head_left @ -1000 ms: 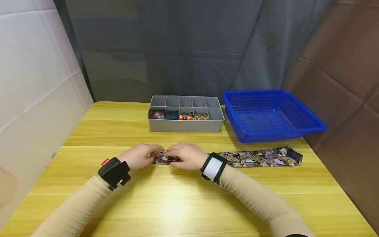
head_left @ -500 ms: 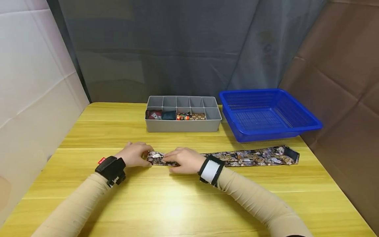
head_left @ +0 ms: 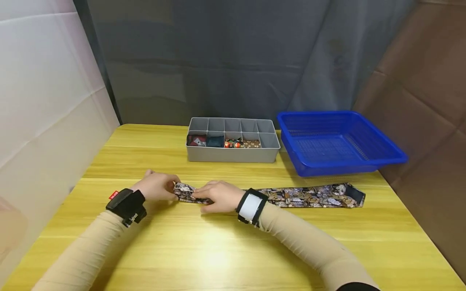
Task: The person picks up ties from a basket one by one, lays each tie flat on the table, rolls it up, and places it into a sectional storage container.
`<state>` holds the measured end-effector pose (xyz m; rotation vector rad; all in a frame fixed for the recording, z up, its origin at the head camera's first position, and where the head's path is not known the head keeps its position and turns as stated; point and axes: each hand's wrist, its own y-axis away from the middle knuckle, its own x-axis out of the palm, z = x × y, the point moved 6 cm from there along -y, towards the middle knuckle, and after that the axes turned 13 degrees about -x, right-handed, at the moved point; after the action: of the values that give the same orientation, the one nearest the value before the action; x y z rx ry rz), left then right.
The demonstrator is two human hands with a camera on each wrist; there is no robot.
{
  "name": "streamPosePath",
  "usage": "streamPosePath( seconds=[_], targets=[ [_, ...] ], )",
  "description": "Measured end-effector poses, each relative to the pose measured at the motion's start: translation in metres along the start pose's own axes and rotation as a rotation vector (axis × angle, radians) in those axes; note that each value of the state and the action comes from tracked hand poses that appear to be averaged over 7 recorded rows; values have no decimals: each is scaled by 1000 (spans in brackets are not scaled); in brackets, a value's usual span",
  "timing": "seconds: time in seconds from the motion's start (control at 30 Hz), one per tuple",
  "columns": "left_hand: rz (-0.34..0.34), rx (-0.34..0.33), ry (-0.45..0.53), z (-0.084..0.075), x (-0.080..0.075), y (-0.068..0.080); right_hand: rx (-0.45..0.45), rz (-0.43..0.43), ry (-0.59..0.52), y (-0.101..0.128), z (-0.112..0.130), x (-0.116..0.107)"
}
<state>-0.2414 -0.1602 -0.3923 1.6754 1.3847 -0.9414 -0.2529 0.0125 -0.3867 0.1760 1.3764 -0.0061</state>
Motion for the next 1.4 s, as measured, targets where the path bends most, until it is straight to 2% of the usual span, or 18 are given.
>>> streamPosePath(
  seconds=[0.1, 0.2, 0.47, 0.63, 0.77, 0.9, 1.0, 1.2, 1.4],
  targets=[
    [-16, -21, -8, 3, -9, -1, 3, 15, 3, -10, -1, 1],
    [-39, -12, -5, 1, -19, -4, 25, 20, -2, -17, -3, 1],
    [-70, 56, -46, -27, -33, -9, 80, 27, -15, -13, -14, -2],
    [-57, 149, -53, -43, -28, -5, 70, 0, -31, 5, -19, -4],
    [-39, 227, -44, -55, -18, -3, 61, -72, -42, 22, -21, -9],
    [-34, 266, -61, -65, -10, 1, 39, -139, -32, 30, -16, -14],
    [-47, 280, -82, -70, -4, 2, 20, -148, -37, 30, -11, -13],
    [-48, 286, -41, -65, 6, -2, 53, -91, -93, 29, -8, -4],
    [0, 168, 14, -35, 10, -16, 62, -89, -170, 27, -8, -1]
  ],
)
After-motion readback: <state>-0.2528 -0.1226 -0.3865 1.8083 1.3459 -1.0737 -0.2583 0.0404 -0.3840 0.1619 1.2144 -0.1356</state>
